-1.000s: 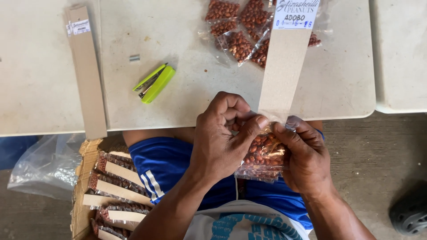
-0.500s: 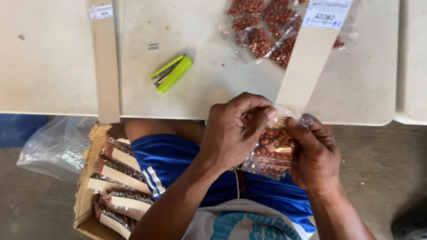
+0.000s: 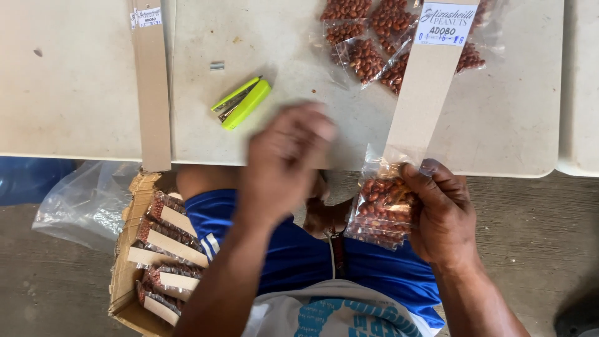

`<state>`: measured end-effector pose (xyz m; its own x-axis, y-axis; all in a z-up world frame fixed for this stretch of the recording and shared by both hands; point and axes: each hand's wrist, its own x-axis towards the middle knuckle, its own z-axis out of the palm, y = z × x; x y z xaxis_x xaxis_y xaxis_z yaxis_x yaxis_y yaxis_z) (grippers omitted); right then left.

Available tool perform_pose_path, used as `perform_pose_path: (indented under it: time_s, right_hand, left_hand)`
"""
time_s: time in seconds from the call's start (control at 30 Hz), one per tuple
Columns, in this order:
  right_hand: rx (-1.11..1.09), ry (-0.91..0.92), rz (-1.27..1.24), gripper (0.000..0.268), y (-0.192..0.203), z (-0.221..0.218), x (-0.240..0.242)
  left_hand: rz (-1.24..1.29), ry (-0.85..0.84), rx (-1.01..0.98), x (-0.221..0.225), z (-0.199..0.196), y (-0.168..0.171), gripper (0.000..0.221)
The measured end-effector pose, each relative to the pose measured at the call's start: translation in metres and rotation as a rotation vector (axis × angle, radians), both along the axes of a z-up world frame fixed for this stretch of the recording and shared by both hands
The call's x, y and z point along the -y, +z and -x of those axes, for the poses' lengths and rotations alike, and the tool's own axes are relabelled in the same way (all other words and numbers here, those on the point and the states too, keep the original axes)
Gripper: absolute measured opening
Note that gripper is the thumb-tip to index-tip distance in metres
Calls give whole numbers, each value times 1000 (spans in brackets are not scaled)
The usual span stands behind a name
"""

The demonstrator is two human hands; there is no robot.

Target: The person sits on the floor and repeatedly picks up small plastic bags of peanuts, inserts a cardboard label into each bag, and uses a handheld green stapler to attach the label to the bag. Finished packages are placed into a cardboard box.

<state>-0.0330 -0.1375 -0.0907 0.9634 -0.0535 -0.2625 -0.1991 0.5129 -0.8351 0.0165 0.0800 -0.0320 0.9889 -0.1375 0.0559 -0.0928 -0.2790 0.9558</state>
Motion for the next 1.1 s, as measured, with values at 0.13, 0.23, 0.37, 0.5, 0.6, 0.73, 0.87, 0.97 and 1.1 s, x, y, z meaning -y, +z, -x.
perform_pose_path:
  time_s: [0.13,0.23,0.37,0.5,0.6,0.73,0.87,0.97,1.1]
  right_hand:
    - [-38,-15,-51,26,-9,2,7]
    - [-15,-108,-33,23,-23,1,-1]
    - [-29,-234,31,25,-27,6,-4]
    - [-36,-254,57,26,-42,11,1]
    - [-42,-215,117,28,-44,12,-3]
    - [-14,-158,135,24,-56,25,-14]
    - [2,-101,212,23,-16,13,-35]
    - [14,-86,207,24,-43,17,-27]
    - [-43,-137,314,15,-31,25,-31]
  left_hand:
    - [-701,271,79,-64,-45,-31,66]
    - [-1103,196,31,-84,-60,-60,82]
    - [-1081,183,75,-102,-74,-93,55]
    - [-555,199,-78,-84,-54,-76,55]
    - [170,217,-129,-44,-28,-64,44]
    - [537,193,-128,-1,-10,-46,49]
    - [544,101,-75,18,-9,-44,52]
    - [491,25,-60,26,-7,-45,56]
    - [495,29,-207,29,-3,-35,57]
